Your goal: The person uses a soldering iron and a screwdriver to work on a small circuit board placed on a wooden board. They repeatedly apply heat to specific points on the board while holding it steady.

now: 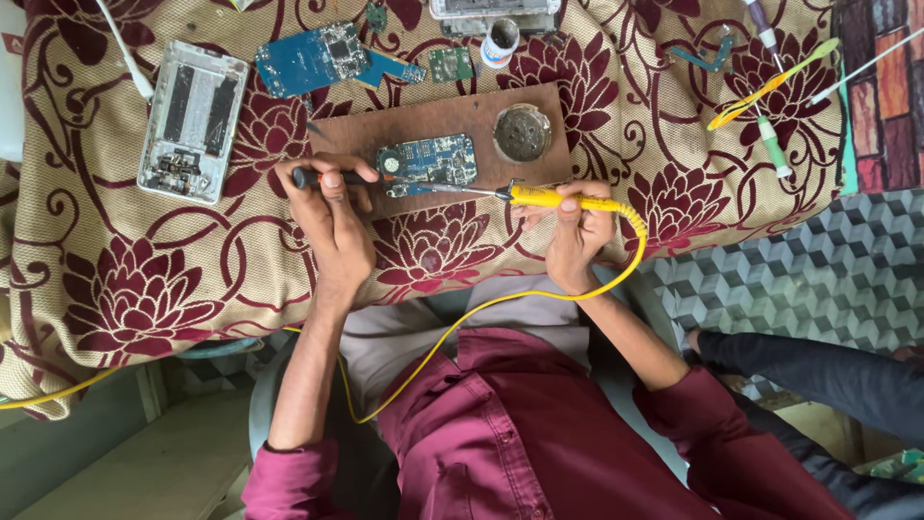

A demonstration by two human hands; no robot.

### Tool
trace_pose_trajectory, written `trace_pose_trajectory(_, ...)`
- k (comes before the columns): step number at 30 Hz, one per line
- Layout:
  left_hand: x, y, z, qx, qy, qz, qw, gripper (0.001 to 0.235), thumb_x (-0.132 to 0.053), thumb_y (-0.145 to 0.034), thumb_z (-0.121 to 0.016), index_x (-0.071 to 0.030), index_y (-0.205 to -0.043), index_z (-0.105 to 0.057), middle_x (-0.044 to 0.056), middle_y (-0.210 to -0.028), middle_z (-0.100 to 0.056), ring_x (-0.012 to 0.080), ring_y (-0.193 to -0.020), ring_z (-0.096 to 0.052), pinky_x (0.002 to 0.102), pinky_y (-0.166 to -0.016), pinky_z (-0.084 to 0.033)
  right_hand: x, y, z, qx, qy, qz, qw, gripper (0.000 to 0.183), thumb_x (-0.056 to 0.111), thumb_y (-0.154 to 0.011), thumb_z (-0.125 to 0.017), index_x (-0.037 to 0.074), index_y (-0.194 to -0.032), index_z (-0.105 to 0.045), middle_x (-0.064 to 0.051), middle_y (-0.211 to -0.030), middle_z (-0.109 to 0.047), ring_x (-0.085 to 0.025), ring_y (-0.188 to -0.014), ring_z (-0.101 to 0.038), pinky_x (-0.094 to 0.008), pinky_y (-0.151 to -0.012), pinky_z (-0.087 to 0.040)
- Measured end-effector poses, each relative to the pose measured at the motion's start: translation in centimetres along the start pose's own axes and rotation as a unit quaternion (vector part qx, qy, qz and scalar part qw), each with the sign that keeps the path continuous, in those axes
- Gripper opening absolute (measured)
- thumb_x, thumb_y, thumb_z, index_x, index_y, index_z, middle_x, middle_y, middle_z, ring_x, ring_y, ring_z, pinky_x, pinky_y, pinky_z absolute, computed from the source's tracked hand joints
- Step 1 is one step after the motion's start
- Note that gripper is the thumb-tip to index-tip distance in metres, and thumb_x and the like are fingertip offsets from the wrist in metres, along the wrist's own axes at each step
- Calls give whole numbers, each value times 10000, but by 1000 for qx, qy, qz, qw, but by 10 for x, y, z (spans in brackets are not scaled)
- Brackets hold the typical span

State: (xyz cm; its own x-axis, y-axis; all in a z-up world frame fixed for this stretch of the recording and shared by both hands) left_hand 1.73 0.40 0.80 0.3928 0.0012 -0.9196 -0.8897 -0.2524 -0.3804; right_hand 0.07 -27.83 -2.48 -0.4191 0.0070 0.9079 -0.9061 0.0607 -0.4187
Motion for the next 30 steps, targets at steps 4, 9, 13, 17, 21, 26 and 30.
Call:
trace_pose_trajectory(4, -1, 0, 0, 0, -1, -4, 1000, 216, -274, -1221, -380, -69, -1160, -357, 138, -989, -688, 107, -613, -520, 238, -586, -433, -1, 2, 1, 6, 22, 14, 1000, 271, 267, -1173, -448, -1, -1181, -409, -243, -937, -697, -266, -729, -733, -324, -668, -582)
trace_pose_trajectory(9, -1, 1, 1, -3, -10, 6, 1000, 212, -267, -1209, -375, -67, -1142, -349, 131, -979, -696, 77, -601, -417, 220, -529, -347, 6, 4, -2, 5, 39, 35, 999, 201, 175, -1152, -463, -18, -1154, -405, -219, -924, -633, -268, -754, -735, -345, -683, -621)
trace_pose_trajectory(13, 0, 1, 1, 0, -9, 7, 1000, 207, -252, -1202, -380, -65, -1119, -351, 124, -959, -688, 54, -582, -361, 225, -530, -303, 24, 1, -6, 35, 77, 51, 995, 178, 147, -1172, -449, -14, -1123, -390, -206, -903, -667, -239, -777, -720, -338, -730, -617)
trace_pose_trajectory(17, -1, 3, 1, 4, -13, 1, 1000, 199, -242, -1213, -374, -67, -1121, -355, 118, -964, -690, 44, -567, -350, 213, -515, -299, 41, -11, -11, 17, 127, 44, 991, 160, 121, -1142, -474, -13, -1078, -414, -179, -848, -683, -198, -731, -722, -289, -664, -591)
trace_pose_trajectory(21, -4, 2, 0, 4, -7, -9, 1000, 191, -230, -1215, -376, -65, -1121, -354, 118, -968, -691, 38, -557, -355, 214, -520, -301, 63, -25, -23, 50, 178, 68, 980, 139, 71, -1135, -514, -6, -1065, -422, -164, -840, -672, -192, -748, -724, -290, -671, -582)
trace_pose_trajectory(26, -7, 1, 2, 0, -5, 6, 1000, 181, -219, -1195, -388, -55, -1123, -365, 115, -961, -693, 47, -586, -365, 233, -548, -309, 94, -43, -37, 63, 230, 39, 970, 123, 20, -1122, -555, -27, -1049, -467, -131, -821, -622, -179, -730, -712, -269, -643, -570)
trace_pose_trajectory(30, -6, 2, 0, -1, -7, -6, 1000, 176, -210, -1204, -393, -51, -1133, -364, 115, -960, -694, 55, -594, -370, 237, -556, -312, 113, -49, -52, 84, 289, 115, 947, 143, 40, -1083, -616, 3, -984, -521, -85, -756, -632, -145, -656, -667, -285, -565, -504)
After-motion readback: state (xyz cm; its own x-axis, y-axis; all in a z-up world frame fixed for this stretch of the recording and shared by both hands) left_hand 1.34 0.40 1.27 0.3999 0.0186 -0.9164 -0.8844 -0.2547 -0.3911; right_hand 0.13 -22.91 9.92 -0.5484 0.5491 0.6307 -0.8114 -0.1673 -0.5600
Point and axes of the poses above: each hand's wrist, its own y-axis away from the middle knuckle, its own z-axis out of the back of the hand, x = y × z, the point moved 2 cm from there along -y, towards the middle knuckle
